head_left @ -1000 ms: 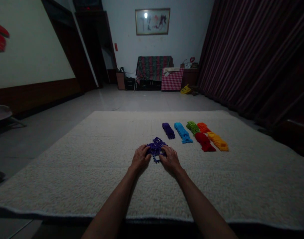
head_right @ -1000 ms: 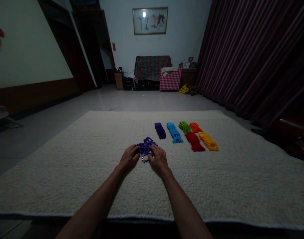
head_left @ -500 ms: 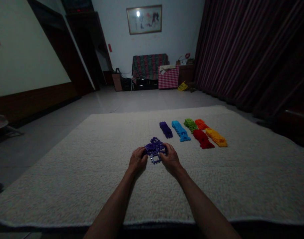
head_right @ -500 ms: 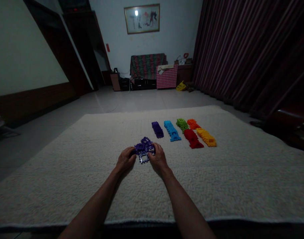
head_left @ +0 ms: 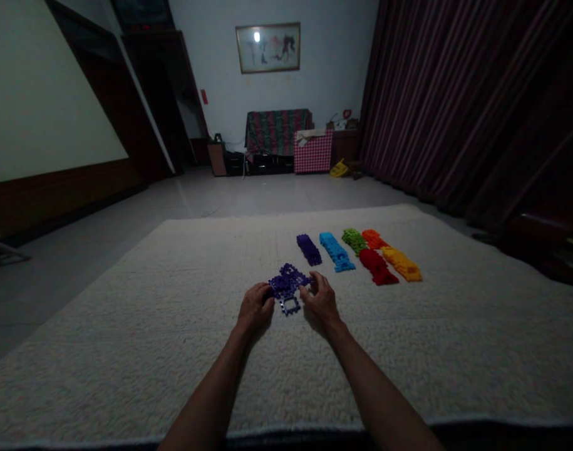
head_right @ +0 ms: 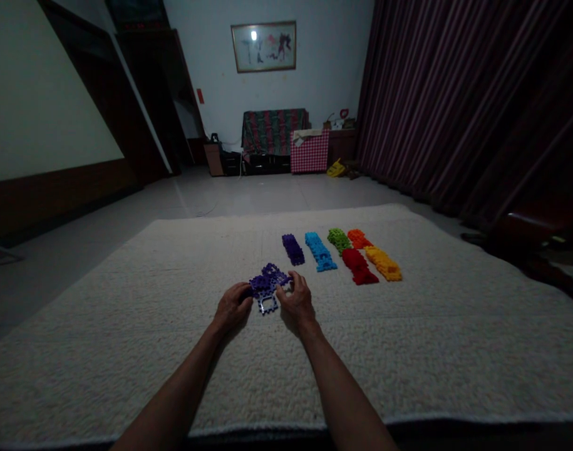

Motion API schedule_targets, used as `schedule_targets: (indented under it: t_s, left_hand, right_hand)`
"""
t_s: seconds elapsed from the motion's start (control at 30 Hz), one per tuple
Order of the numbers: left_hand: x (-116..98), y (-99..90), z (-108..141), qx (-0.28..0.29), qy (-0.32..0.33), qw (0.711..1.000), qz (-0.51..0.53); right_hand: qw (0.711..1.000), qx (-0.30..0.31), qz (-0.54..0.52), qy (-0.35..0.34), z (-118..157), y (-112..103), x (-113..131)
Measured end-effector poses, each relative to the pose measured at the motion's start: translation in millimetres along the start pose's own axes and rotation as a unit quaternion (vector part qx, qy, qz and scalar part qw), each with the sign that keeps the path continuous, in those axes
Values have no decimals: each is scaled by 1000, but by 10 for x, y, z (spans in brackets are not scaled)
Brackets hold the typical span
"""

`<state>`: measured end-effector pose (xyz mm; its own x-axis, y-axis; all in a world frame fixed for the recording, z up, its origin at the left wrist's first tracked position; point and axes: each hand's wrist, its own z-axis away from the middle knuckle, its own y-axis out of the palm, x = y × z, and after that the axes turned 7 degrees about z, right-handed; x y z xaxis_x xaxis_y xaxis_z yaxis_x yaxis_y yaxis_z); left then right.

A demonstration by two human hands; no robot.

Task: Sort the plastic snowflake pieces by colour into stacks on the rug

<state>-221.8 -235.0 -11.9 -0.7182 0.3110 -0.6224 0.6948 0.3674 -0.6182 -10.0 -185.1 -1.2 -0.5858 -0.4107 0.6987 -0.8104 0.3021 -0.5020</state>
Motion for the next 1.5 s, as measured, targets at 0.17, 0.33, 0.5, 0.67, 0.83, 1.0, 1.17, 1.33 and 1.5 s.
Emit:
schedule_targets:
  t_s: [0.17,0.33,0.5,0.67,0.83,1.0,1.17,1.33,1.5]
  left_hand:
    - [-14,2,-7,-7,-15,1000,11]
    - [-42,-21,-95,8,-34,998,55]
    - [-28,41,-341,-35,-119,990,62]
    - [49,184,-603,-45,-140,988,34]
    - [108,259,-677,-46,-108,993,23]
    - [143,268,-652,-55,-132,988,62]
    - [139,265,-662,-49,-135,988,57]
    - [127,257,-671,-49,-136,988,56]
    - [128,263,-663,-49,-139,988,48]
  right_hand:
    - [998,5,57,-17,-1,70,-147]
    - [994,3,101,-29,11,44,-148]
    - [979,5,203,-12,44,41,9]
    - [970,56,236,-16,20,10,17]
    - [974,86,204,-43,-11,-79,-21]
    - [979,110,166,-53,-75,-135,-88]
    - [985,88,127,-75,-204,-252,-321]
    - [979,58,196,-24,-231,-243,-372]
    - [952,69,295,40,-200,-175,-220]
